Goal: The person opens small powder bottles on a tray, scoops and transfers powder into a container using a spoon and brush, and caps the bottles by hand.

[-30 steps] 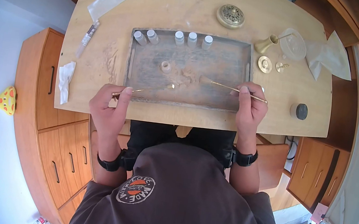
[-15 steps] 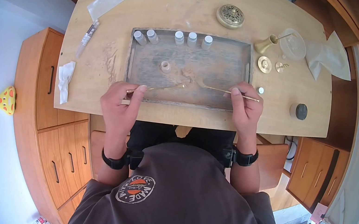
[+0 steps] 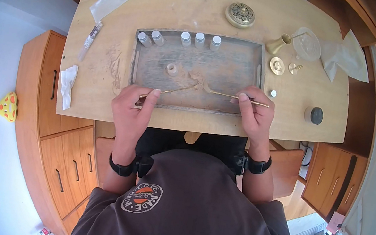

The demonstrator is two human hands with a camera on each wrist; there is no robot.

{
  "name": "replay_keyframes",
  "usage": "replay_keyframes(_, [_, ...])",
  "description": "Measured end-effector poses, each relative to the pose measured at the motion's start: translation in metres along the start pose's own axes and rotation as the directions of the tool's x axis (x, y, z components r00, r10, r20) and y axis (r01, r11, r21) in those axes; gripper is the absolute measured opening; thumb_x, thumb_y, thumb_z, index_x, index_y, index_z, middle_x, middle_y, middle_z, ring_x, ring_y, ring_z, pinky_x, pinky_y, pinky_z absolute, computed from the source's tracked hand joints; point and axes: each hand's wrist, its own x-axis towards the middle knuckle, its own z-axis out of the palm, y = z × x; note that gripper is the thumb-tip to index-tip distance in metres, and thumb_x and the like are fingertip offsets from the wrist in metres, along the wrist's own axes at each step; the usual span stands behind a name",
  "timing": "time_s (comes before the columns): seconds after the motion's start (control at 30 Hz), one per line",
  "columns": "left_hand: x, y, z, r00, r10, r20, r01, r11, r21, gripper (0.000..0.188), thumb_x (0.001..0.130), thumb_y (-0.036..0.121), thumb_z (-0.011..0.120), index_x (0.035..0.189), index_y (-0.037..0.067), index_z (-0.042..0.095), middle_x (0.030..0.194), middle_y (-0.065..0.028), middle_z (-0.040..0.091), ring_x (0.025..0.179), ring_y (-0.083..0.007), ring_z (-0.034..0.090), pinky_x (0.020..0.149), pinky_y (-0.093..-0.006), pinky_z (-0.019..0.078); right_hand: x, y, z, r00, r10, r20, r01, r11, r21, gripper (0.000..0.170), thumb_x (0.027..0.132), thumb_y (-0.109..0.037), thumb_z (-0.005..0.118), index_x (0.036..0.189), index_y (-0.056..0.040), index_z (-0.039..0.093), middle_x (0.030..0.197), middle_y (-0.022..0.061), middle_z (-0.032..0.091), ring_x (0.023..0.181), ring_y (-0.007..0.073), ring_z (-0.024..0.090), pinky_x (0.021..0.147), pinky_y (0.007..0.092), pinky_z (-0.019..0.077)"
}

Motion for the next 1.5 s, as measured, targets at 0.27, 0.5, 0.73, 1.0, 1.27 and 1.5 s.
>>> replay_keyframes(0.27, [0.0,-0.004,0.004,0.996,-0.094,0.006,0.094,0.995,-0.045,0.013,0.086,0.009,0.071,0.081,-0.002,0.067,0.067,-0.0029,0.06,0.06,-0.0073,0.051,0.056,-0.0224,0.0398,0.0,0.001,0.0,1.0,0.004,0.0,-0.004,1.0,0.008,0.01,0.09,-0.001,0.058,0.082,0.002,0.063,0.073,0.009,0.063,0.066,0.0174,0.057,0.06,0.0279,0.0445])
replay_keyframes(0.5, [-0.001,-0.006,0.006,0.988,-0.15,0.022,0.151,0.983,-0.1,0.013,0.087,0.01,0.071,0.083,-0.002,0.068,0.068,-0.0012,0.06,0.062,-0.005,0.051,0.056,-0.0208,0.0397,0.001,0.003,-0.002,0.999,-0.03,0.024,0.031,0.999,-0.018,0.009,0.089,-0.001,0.058,0.082,0.0018,0.063,0.073,0.009,0.063,0.065,0.0175,0.057,0.06,0.0278,0.0445])
replay_keyframes(0.73, [-0.003,-0.011,0.006,0.988,-0.156,0.003,0.155,0.978,-0.142,0.012,0.086,0.01,0.072,0.085,-0.002,0.07,0.068,-0.0037,0.06,0.06,-0.0068,0.05,0.054,-0.0221,0.0391,0.0,0.001,0.0,0.998,-0.045,-0.037,0.044,0.999,-0.008,0.009,0.09,-0.001,0.058,0.083,0.0021,0.063,0.073,0.0092,0.063,0.066,0.0172,0.057,0.06,0.0276,0.0444])
replay_keyframes(1.0, [-0.005,-0.015,0.001,0.98,-0.199,-0.009,0.191,0.952,-0.237,0.014,0.088,0.011,0.071,0.084,-0.003,0.068,0.069,-0.002,0.061,0.061,-0.0058,0.05,0.056,-0.0217,0.0398,-0.004,0.004,0.0,0.994,-0.001,-0.113,0.009,0.997,0.073,0.012,0.093,-0.003,0.056,0.084,0.0018,0.062,0.074,0.0074,0.064,0.067,0.0121,0.056,0.06,0.0245,0.0432])
replay_keyframes(1.27, [-0.004,-0.011,-0.014,0.977,-0.205,-0.054,0.183,0.945,-0.27,0.012,0.091,0.009,0.067,0.087,-0.002,0.067,0.073,-0.0022,0.063,0.068,-0.0071,0.054,0.064,-0.0215,0.0433,-0.003,0.005,0.001,0.991,0.001,-0.13,0.007,0.998,0.062,0.011,0.094,-0.003,0.056,0.086,0.0014,0.062,0.074,0.0069,0.064,0.066,0.0106,0.056,0.06,0.0233,0.0429])
replay_keyframes(1.5, [0.0,-0.008,-0.025,0.957,-0.244,-0.159,0.175,0.918,-0.356,0.012,0.09,0.009,0.068,0.087,-0.003,0.067,0.073,-0.002,0.063,0.068,-0.0067,0.052,0.063,-0.0207,0.0407,-0.003,0.006,0.001,0.991,-0.003,-0.13,0.011,0.998,0.061,0.011,0.094,-0.003,0.056,0.086,0.0021,0.062,0.074,0.0075,0.063,0.066,0.0109,0.057,0.06,0.0233,0.0435])
